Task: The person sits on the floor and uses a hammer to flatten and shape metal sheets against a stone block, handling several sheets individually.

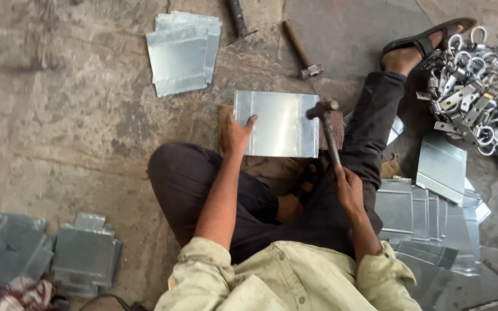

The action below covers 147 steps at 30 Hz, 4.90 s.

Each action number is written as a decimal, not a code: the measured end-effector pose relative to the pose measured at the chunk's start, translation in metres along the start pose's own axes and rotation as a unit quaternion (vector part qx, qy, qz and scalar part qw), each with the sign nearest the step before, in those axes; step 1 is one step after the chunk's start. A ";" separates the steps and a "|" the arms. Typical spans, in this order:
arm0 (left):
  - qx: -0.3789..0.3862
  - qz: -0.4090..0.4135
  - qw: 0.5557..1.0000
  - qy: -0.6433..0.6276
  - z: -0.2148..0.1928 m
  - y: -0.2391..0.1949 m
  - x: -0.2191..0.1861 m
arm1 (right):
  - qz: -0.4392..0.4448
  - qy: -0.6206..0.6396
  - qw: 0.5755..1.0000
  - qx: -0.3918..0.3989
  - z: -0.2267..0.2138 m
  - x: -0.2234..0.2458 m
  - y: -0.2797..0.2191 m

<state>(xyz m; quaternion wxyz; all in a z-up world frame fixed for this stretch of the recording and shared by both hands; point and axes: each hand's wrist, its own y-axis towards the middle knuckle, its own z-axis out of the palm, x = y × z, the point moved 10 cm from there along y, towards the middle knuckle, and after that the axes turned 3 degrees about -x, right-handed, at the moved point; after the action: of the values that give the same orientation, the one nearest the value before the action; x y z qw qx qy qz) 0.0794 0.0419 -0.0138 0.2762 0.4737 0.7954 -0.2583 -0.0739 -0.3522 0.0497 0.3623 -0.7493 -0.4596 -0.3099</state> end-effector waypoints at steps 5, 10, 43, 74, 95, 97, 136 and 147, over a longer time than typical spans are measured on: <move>-0.026 0.034 0.999 -0.006 0.021 0.005 0.015 | 0.201 0.258 0.942 0.071 0.040 -0.045 -0.017; -0.025 0.029 0.999 0.000 0.014 0.010 -0.001 | 0.314 0.320 0.892 0.053 0.039 -0.078 -0.012; -0.043 -0.042 0.996 -0.064 -0.033 0.002 -0.007 | -0.096 -0.117 0.986 -0.069 0.001 0.058 -0.013; -0.229 -0.192 0.863 -0.407 -0.029 0.063 0.104 | 0.235 0.115 0.956 0.131 0.029 -0.056 -0.003; 0.023 0.037 0.938 -0.343 -0.012 0.051 0.041 | -0.076 -0.145 0.981 -0.107 -0.073 -0.019 0.019; 0.081 0.062 0.938 -0.330 -0.016 0.032 0.024 | -0.015 -0.117 0.979 -0.167 -0.105 -0.058 0.011; 0.315 0.043 0.903 -0.289 0.031 -0.107 -0.019 | -0.089 -0.227 0.932 -0.270 -0.208 -0.073 -0.043; 0.397 -0.216 0.733 -0.509 0.019 -0.110 -0.023 | -0.554 -0.233 0.799 -0.042 -0.024 0.169 -0.075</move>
<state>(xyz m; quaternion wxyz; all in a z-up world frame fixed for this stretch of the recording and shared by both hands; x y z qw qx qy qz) -0.0063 -0.0310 0.0049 0.3630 0.1536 0.4423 -0.8056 -0.0804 -0.2694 0.2170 -0.0207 -0.4312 -0.8531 -0.2931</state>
